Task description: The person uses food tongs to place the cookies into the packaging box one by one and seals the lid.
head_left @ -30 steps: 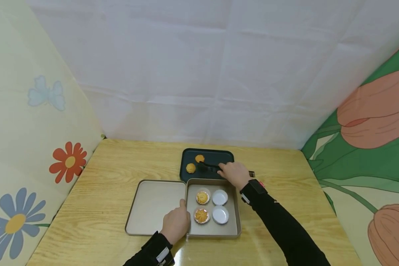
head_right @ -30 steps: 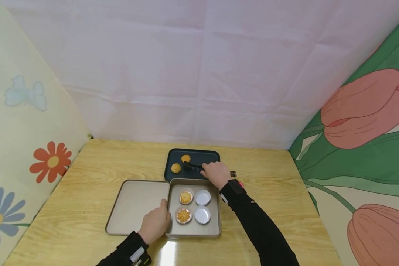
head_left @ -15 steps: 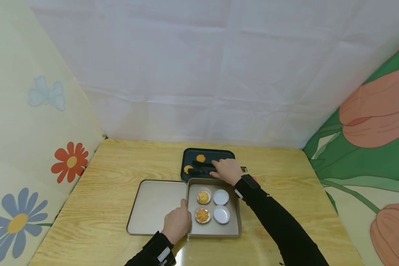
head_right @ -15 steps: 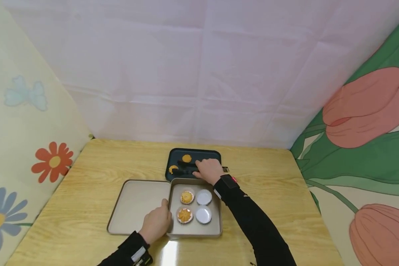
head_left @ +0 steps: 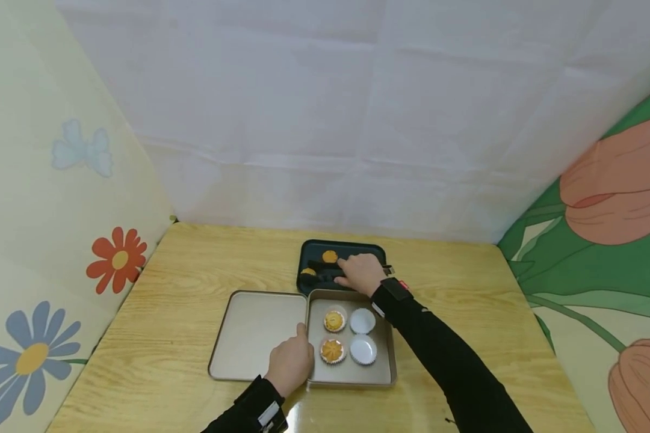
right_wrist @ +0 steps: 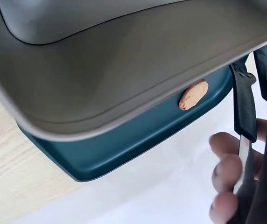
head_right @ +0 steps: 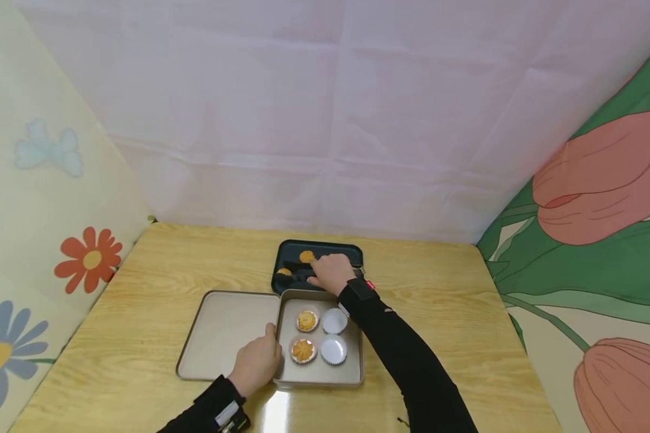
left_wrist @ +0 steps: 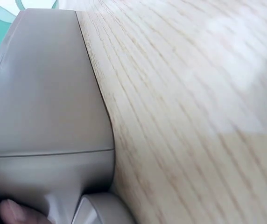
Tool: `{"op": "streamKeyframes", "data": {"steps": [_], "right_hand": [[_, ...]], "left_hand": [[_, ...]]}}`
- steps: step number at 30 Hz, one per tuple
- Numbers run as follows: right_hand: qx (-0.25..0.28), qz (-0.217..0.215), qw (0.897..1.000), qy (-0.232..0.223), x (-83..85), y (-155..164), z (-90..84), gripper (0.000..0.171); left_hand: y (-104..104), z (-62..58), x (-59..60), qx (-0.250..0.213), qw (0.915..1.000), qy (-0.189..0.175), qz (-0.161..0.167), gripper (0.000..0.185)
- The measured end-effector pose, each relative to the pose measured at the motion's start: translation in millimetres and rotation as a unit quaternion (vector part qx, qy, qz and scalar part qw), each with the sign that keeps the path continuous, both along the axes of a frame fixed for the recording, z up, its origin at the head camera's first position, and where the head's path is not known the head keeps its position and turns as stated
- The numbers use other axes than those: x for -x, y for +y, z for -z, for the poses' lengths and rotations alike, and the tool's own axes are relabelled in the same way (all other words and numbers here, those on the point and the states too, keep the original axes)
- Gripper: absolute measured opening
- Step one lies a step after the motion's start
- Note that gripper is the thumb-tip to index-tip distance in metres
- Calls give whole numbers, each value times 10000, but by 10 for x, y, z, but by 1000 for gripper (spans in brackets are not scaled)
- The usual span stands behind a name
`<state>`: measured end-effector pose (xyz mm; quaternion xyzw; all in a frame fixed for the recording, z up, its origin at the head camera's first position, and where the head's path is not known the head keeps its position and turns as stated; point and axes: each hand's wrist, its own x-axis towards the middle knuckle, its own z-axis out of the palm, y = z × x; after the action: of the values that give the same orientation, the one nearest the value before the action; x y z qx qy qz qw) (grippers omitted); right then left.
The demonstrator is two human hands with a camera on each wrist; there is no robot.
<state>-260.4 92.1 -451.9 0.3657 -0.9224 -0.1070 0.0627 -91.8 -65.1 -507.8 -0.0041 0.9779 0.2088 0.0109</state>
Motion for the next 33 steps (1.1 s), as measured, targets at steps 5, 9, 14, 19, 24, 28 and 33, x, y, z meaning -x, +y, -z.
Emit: {"op": "streamKeyframes", "data": {"steps": [5,9,14,19,24,28,33], "right_hand": [[-230,-1,9997,-103,-22,-60,-26,29],[-338,16,9994,-99,-41,-66,-21,30],[-252,40,9997,31,-75,5,-31,30],[400,41,9992,57,-156,204,-111,35],[1067,150,9941,123,-394,577,-226,42],[1236,243,9915,338,-665,893,-301,41],[879,382,9942,488,-973,1152,-292,36]], "left_hand": [[-4,6,7,-12,10000,-20,-2,29],[-3,-2,7,-43,10000,-14,-22,27],[-3,-13,3,-62,9999,-93,-22,27],[-2,4,10,-58,9999,-119,-5,26],[14,23,24,-77,9998,-154,68,28],[0,26,41,-126,9997,-220,9,31],[-28,44,63,-188,9992,-355,-45,35]]}}
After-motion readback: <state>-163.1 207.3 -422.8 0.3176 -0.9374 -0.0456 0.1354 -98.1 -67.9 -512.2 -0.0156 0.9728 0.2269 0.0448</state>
